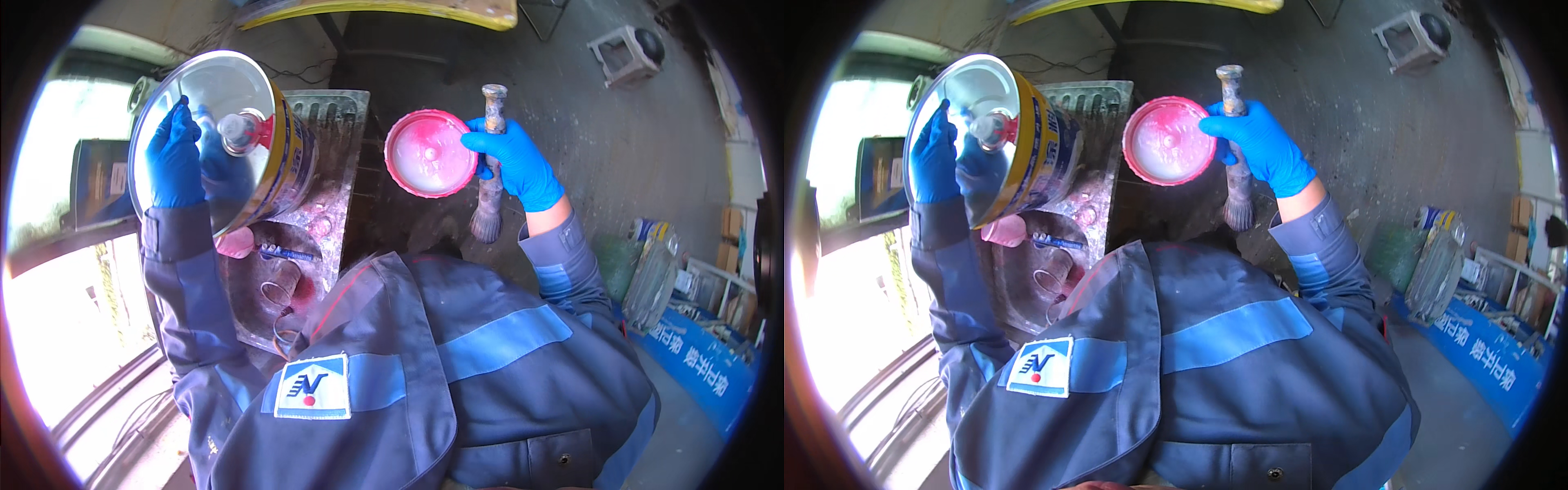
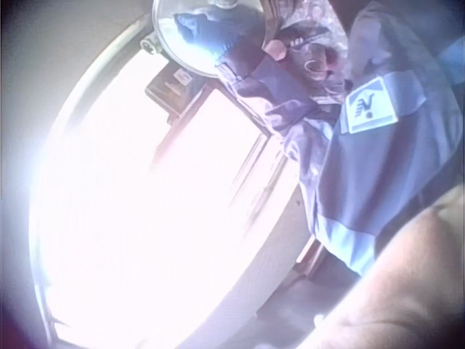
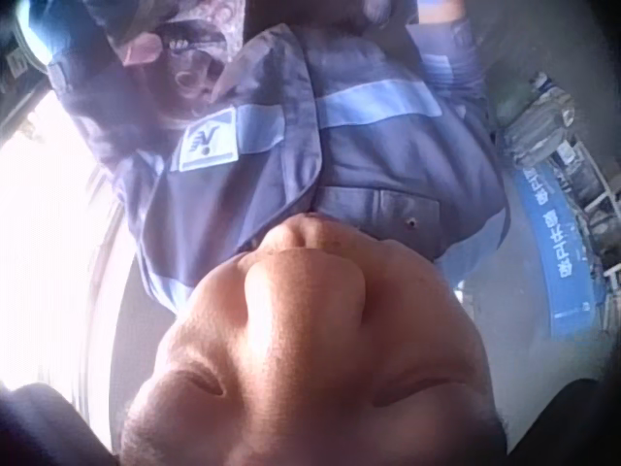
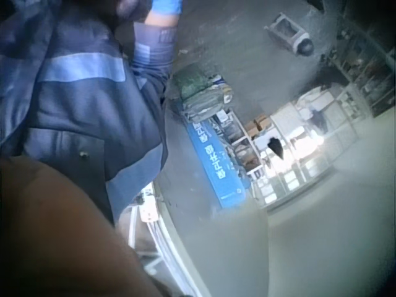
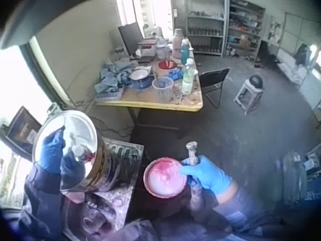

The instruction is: The person mixes pink paint in a small container using a brush, then pours the paint into a spray gun cup. They wipe the cup with a cloth and handle a white cup and a large paint can during the process.

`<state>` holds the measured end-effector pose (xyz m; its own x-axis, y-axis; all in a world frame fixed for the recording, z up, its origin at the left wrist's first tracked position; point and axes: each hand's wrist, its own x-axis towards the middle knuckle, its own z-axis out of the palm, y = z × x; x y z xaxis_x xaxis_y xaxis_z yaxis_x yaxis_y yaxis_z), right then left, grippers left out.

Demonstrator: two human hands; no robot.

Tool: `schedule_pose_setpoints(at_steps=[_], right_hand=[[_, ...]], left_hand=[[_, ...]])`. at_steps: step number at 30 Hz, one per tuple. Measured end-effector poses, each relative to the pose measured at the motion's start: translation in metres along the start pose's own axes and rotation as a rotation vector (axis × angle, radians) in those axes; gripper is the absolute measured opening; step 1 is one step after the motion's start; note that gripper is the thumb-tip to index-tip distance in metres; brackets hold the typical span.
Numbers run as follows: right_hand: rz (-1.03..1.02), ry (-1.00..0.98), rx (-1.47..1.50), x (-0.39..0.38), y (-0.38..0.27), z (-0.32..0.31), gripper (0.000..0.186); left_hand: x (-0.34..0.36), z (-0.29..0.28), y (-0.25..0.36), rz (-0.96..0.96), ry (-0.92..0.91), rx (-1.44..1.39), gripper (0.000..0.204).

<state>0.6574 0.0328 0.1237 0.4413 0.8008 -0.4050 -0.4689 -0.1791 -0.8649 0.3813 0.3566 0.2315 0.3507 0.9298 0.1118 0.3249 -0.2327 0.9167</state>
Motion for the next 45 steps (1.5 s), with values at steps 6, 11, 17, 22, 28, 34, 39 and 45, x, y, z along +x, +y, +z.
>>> schedule_pose_setpoints(at_steps=[6, 11, 17, 22, 28, 34, 39, 45], right_hand=[[0.013, -0.031, -0.065, 0.028, -0.015, 0.032, 0.026], [0.013, -0.133, -0.151, 0.047, -0.03, 0.057, 0.024], [0.031, -0.236, -0.165, 0.062, -0.046, 0.086, 0.023], [0.061, -0.357, -0.217, 0.07, -0.056, 0.1, 0.021], [0.12, -0.534, -0.302, 0.08, -0.052, 0.114, 0.022], [0.184, -0.715, -0.372, 0.077, -0.032, 0.15, 0.021], [0.24, -0.875, -0.371, 0.057, -0.002, 0.192, 0.02], [0.281, -1.017, -0.484, 0.034, 0.051, 0.252, 0.02]], left_hand=[[0.033, -0.039, -0.04, 0.092, 0.085, 0.169, 0.03], [0.017, -0.04, -0.026, -0.011, 0.0, 0.086, 0.034], [-0.055, -0.055, -0.012, 0.552, 0.221, 0.96, 0.052], [-0.092, -0.054, -0.029, 0.551, 0.441, 0.929, 0.054], [-0.155, -0.057, -0.061, 0.5, 0.74, 0.641, 0.054], [-0.239, -0.022, -0.07, -0.365, 0.531, -0.502, 0.039], [-0.27, 0.008, -0.065, -0.489, 0.218, -0.871, 0.057], [-0.308, -0.03, -0.093, -0.482, 0.368, -0.872, 0.048]])
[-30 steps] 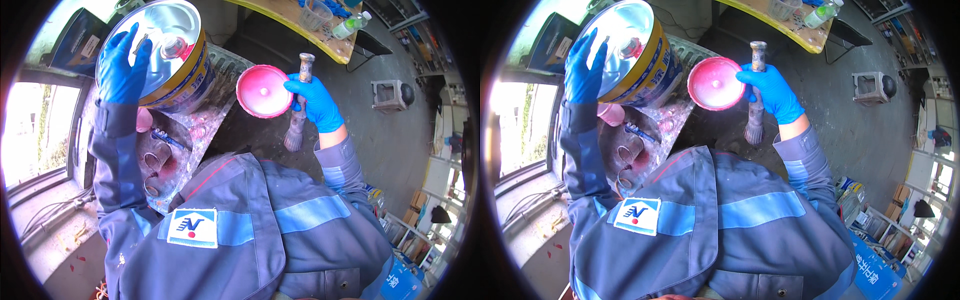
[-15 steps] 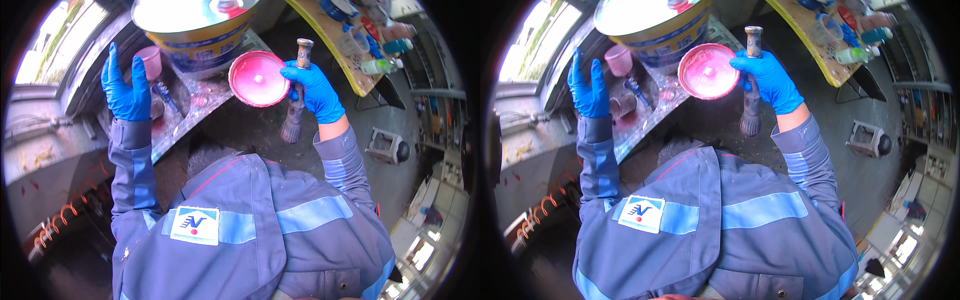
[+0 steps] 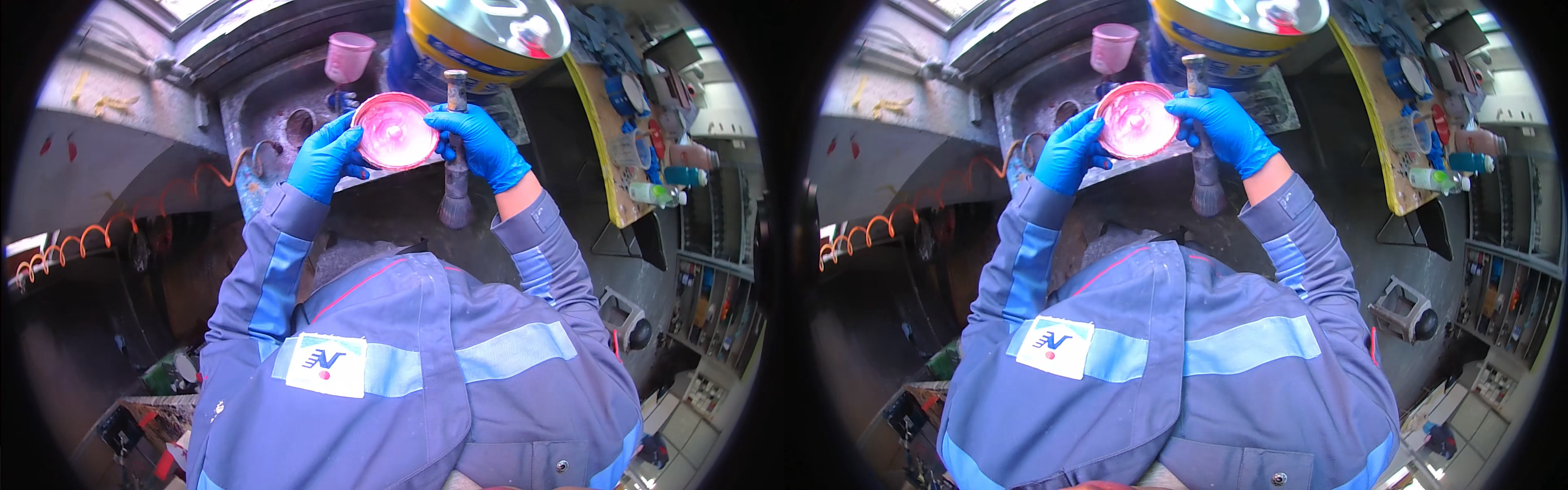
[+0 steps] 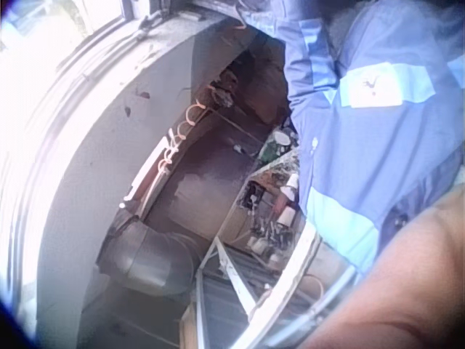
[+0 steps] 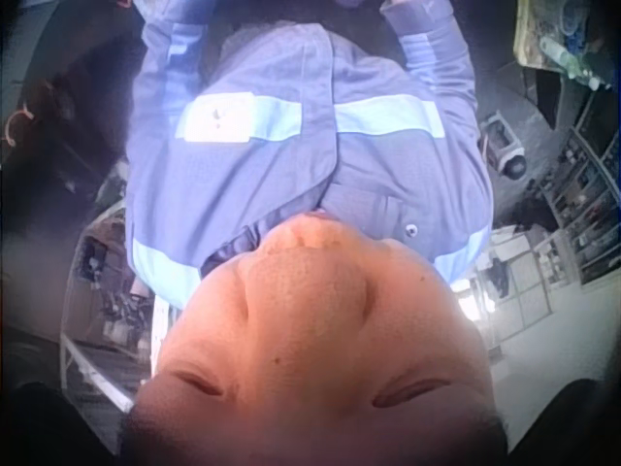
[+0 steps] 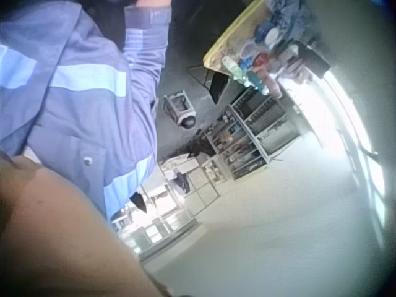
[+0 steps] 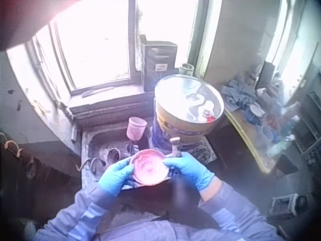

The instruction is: The person mixes pink paint in a small container using a brush, then pours the paint into a spray gun cup. They wipe the cup with a cloth and handle a white cup and a large paint can during the process.

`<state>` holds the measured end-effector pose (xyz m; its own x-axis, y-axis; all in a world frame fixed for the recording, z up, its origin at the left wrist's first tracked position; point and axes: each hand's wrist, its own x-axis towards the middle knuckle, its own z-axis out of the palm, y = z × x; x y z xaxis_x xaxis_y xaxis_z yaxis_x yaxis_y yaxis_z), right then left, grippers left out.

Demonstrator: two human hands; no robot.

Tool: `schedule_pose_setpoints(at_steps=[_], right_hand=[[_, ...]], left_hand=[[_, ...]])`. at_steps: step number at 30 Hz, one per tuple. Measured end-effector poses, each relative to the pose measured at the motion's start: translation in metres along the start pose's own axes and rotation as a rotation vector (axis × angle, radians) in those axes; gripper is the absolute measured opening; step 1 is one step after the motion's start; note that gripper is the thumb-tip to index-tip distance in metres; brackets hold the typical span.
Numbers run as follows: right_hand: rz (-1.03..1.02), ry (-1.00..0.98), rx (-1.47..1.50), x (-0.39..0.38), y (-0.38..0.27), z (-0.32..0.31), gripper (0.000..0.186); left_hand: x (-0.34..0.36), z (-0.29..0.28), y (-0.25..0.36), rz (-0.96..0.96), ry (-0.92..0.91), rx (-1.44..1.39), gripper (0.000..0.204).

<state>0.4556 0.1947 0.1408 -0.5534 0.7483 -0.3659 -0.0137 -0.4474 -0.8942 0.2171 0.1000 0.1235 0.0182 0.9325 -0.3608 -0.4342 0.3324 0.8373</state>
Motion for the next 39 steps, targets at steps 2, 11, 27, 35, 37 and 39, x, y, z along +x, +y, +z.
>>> schedule_pose_setpoints(at_steps=[2, 11, 27, 35, 37, 39], right_hand=[[0.026, -0.014, -0.037, 0.017, 0.004, 0.021, 0.022], [-0.317, 0.138, -0.569, 0.052, -0.034, 0.085, 0.048], [-0.655, -0.264, -0.884, 0.168, 0.009, 0.164, 0.019], [-0.505, -0.305, -0.953, 0.187, 0.02, 0.155, 0.014], [-0.455, -0.331, -0.942, 0.197, 0.02, 0.158, 0.015], [-0.5, -0.396, -0.994, 0.209, 0.02, 0.161, 0.016]], left_hand=[[-0.006, -0.022, 0.003, 0.04, 0.056, 0.018, 0.048], [-0.007, -0.141, 0.001, 0.086, 0.321, 0.097, 0.047], [0.082, -0.219, -0.059, 0.161, 0.37, 0.033, 0.048], [0.104, -0.22, -0.073, 0.17, 0.612, -0.136, 0.052], [0.102, -0.223, -0.074, 0.148, 0.63, -0.121, 0.053], [0.099, -0.227, -0.076, 0.118, 0.625, -0.055, 0.051]])
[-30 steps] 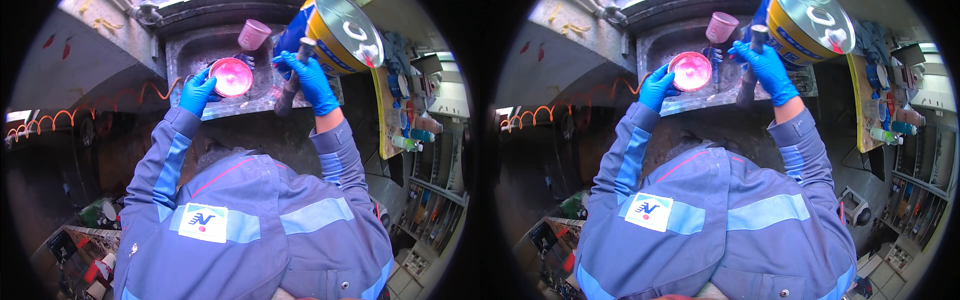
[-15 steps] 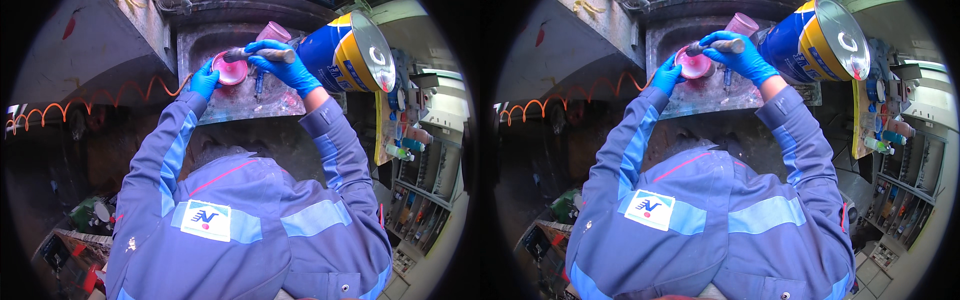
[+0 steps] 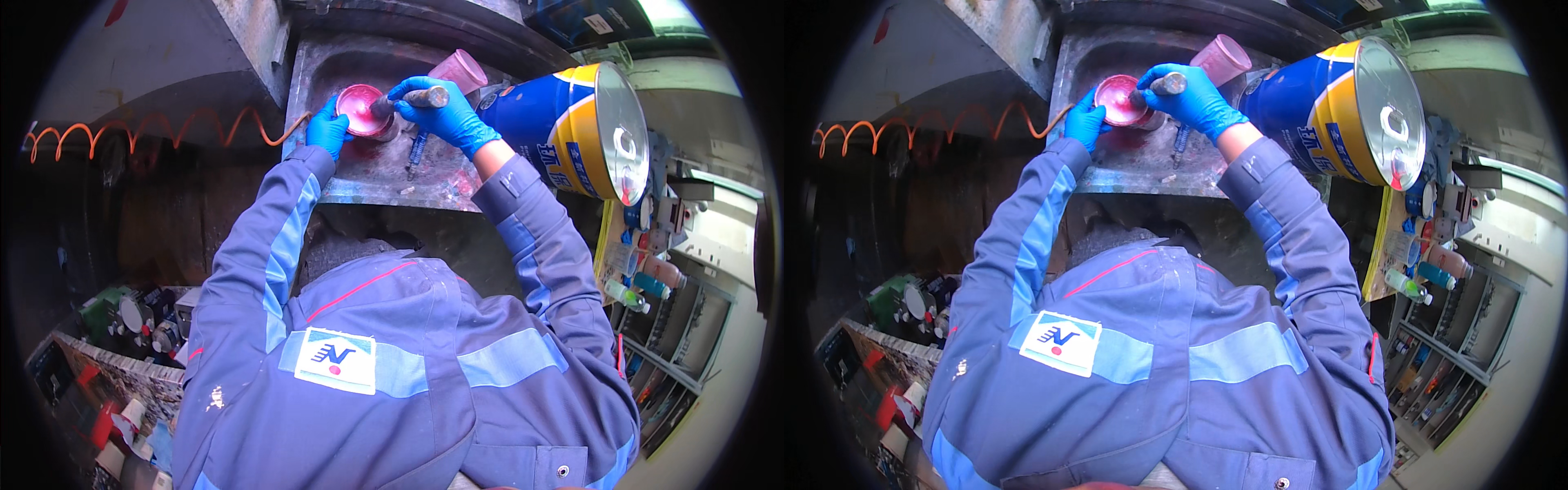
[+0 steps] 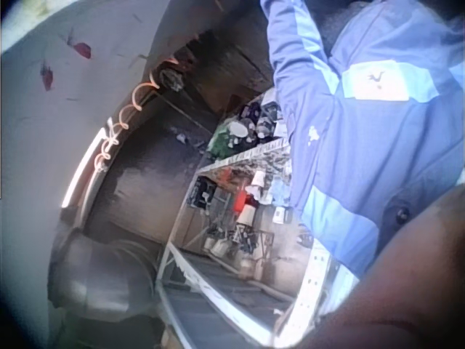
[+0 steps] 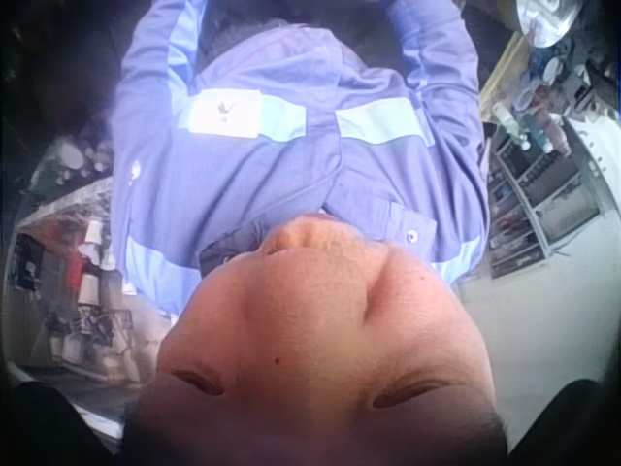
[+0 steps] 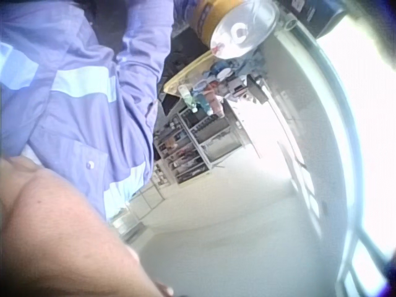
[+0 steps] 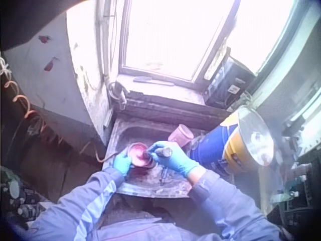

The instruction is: The person mixes pink paint in a small container using a brush, then pours the paint into a spray gun cup. They wipe the cup with a cloth and handle a white cup and a large paint can during the process.

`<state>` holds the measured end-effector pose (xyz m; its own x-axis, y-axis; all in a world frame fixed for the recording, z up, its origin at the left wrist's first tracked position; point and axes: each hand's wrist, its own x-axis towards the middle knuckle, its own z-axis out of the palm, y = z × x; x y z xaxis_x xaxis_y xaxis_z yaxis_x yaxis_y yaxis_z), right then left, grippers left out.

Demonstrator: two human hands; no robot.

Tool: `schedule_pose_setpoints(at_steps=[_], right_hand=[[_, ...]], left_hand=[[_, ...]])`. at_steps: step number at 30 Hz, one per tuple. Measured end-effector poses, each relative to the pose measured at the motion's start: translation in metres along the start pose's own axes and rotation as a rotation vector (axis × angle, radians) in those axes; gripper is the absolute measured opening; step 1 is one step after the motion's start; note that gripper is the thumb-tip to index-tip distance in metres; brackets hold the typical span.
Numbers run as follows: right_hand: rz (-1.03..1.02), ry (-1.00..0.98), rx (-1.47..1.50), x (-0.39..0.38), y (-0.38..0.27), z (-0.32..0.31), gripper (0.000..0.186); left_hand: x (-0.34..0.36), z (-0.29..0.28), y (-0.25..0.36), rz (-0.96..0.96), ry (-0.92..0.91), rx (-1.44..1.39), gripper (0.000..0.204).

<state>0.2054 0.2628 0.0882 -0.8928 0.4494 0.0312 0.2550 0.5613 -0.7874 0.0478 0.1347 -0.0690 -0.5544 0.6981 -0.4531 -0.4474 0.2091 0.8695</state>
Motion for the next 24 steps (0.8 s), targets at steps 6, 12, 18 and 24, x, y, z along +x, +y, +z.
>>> schedule_pose_setpoints(at_steps=[6, 12, 18, 24], right_hand=[[-0.368, -0.208, -0.127, 0.029, 0.01, 0.011, 0.02], [-0.161, -0.136, -0.041, 0.029, 0.032, 0.012, 0.019], [0.157, 0.124, 0.052, 0.006, 0.058, 0.011, 0.016], [0.154, 0.101, 0.034, -0.027, 0.068, 0.018, 0.015]], left_hand=[[0.011, -0.007, -0.012, -0.007, -0.037, 0.13, 0.055], [0.022, -0.014, -0.026, -0.028, 0.043, 0.159, 0.057], [0.019, -0.017, -0.028, -0.034, 0.104, 0.135, 0.058], [0.028, -0.017, -0.033, -0.032, 0.125, 0.226, 0.058]])
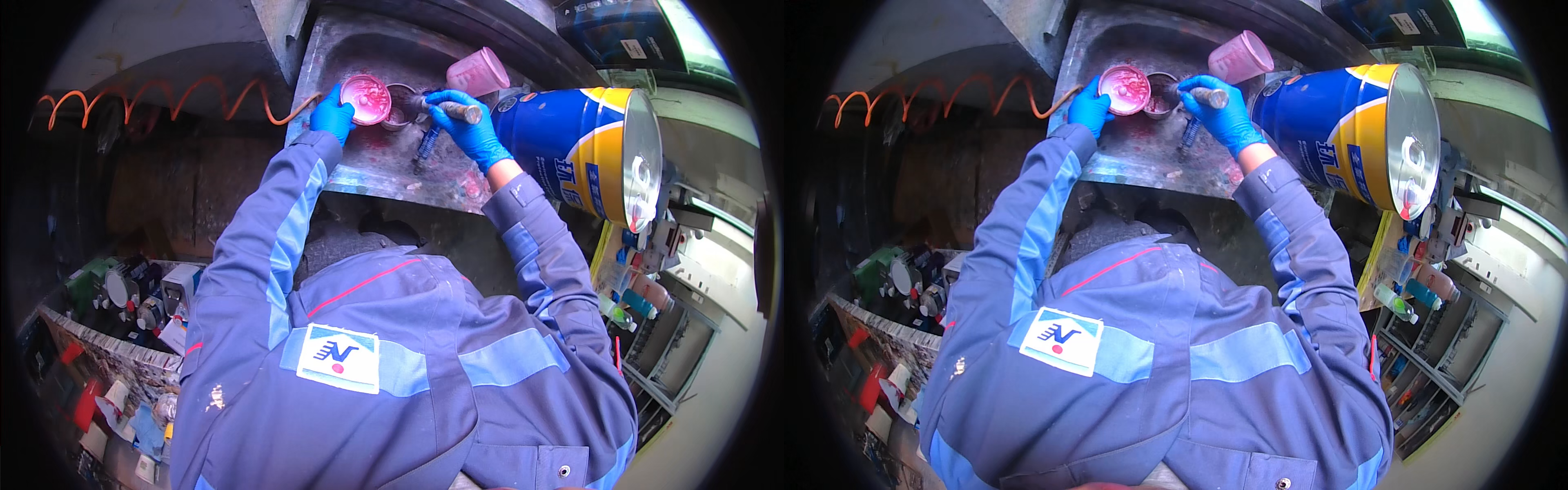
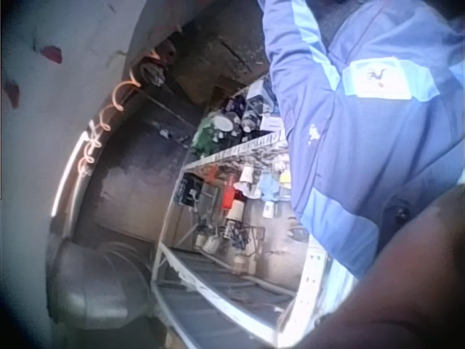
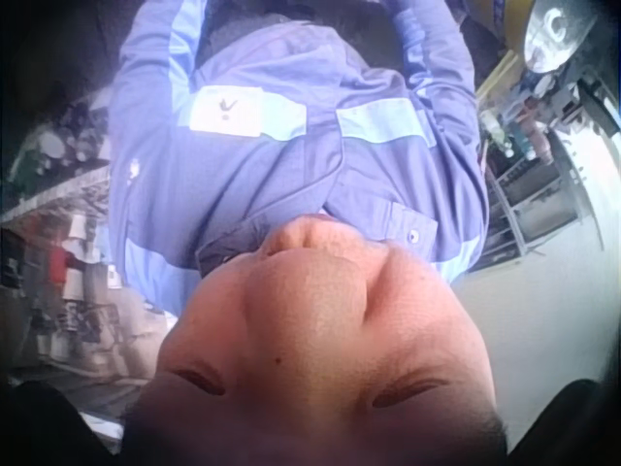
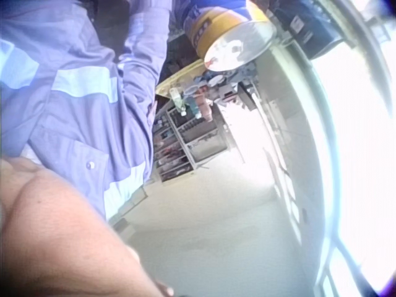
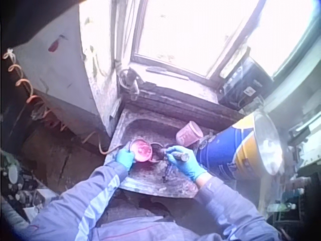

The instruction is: The person mixes pink paint in a small container using a brush, then pours the paint into a spray gun cup. They wipe the cup with a cloth and handle a white cup and a large paint can during the process.

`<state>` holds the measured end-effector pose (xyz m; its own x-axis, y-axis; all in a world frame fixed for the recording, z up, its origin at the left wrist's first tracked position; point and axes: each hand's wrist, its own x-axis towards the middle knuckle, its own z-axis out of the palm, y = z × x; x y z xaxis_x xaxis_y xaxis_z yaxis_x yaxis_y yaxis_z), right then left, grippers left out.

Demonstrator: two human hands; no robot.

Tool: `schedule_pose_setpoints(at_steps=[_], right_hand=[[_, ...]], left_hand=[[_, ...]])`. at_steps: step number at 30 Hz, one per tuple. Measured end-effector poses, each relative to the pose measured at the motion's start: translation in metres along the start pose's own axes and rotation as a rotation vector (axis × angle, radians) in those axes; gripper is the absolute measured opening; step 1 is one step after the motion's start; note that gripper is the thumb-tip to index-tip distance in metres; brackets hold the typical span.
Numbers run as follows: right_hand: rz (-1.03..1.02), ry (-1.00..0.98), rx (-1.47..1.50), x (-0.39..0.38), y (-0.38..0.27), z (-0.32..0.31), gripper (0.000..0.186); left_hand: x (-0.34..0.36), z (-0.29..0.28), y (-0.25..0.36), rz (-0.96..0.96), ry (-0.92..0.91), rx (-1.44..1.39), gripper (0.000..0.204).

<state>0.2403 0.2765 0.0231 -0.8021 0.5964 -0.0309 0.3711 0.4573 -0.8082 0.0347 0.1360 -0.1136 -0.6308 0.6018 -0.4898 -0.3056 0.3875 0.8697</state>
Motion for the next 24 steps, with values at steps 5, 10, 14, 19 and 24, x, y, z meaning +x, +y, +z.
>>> schedule_pose_setpoints(at_steps=[5, 10, 14, 19, 24], right_hand=[[0.059, 0.037, 0.136, -0.023, 0.018, 0.011, 0.02], [0.137, 0.155, 0.312, -0.027, 0.011, 0.003, 0.02], [-0.084, 0.231, 0.313, -0.02, -0.02, -0.02, 0.019], [-0.245, 0.048, 0.08, 0.0, -0.041, -0.016, 0.02], [-0.101, -0.049, 0.062, -0.01, -0.038, -0.006, 0.021]], left_hand=[[0.005, 0.006, -0.005, 0.004, -0.018, -0.014, 0.058], [0.0, 0.009, 0.006, 0.013, -0.056, -0.063, 0.059], [-0.009, 0.012, 0.016, 0.038, -0.1, -0.082, 0.06], [-0.014, 0.023, 0.018, 0.036, -0.133, -0.176, 0.056], [-0.017, 0.027, 0.011, 0.013, -0.094, -0.302, 0.057]])
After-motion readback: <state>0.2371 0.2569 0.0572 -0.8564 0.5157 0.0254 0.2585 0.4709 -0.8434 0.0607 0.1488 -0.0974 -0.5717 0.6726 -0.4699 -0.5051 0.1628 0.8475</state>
